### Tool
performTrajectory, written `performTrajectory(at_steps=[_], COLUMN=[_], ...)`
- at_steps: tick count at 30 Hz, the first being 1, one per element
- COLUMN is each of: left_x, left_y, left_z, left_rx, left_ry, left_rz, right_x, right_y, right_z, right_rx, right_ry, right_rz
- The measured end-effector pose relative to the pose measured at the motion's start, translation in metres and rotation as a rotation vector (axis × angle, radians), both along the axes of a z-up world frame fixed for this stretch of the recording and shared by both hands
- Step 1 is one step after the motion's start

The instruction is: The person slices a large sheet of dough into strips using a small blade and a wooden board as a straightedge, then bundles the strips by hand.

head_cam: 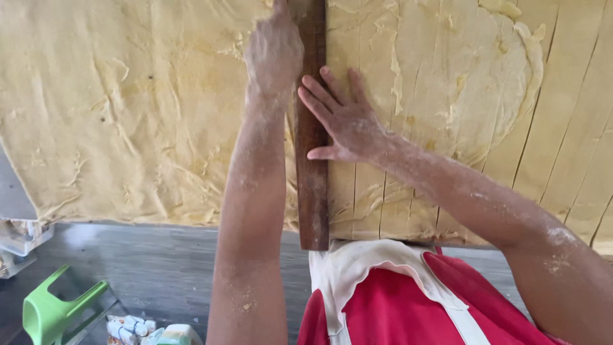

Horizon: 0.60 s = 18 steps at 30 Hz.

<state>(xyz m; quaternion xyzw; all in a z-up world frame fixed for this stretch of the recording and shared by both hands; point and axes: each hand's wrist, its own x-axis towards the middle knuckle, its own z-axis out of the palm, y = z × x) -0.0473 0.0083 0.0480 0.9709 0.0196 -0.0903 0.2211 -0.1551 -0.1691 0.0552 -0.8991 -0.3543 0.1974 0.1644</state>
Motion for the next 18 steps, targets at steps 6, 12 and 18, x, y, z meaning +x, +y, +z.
performTrajectory(at_steps=[6,12,18], left_x=[-0.106,-0.194,-0.276], left_y=[0.004,0.005,0.009], left_z=[0.014,0.030,0.045], left_rx=[-0.023,0.026,0.009], left_ry=[0.181,0.257,0.262], left_rz=[0.032,0.033,0.027], right_x=[-0.003,0.000,-0.001], right_y=[-0.001,0.001,0.005], right_z=[-0.001,-0.008,0.001], right_rx=[-0.072,-0.075,-0.111], right_ry=[-0.035,-0.066,-0.024], right_rz=[0.001,-0.007,-0.046])
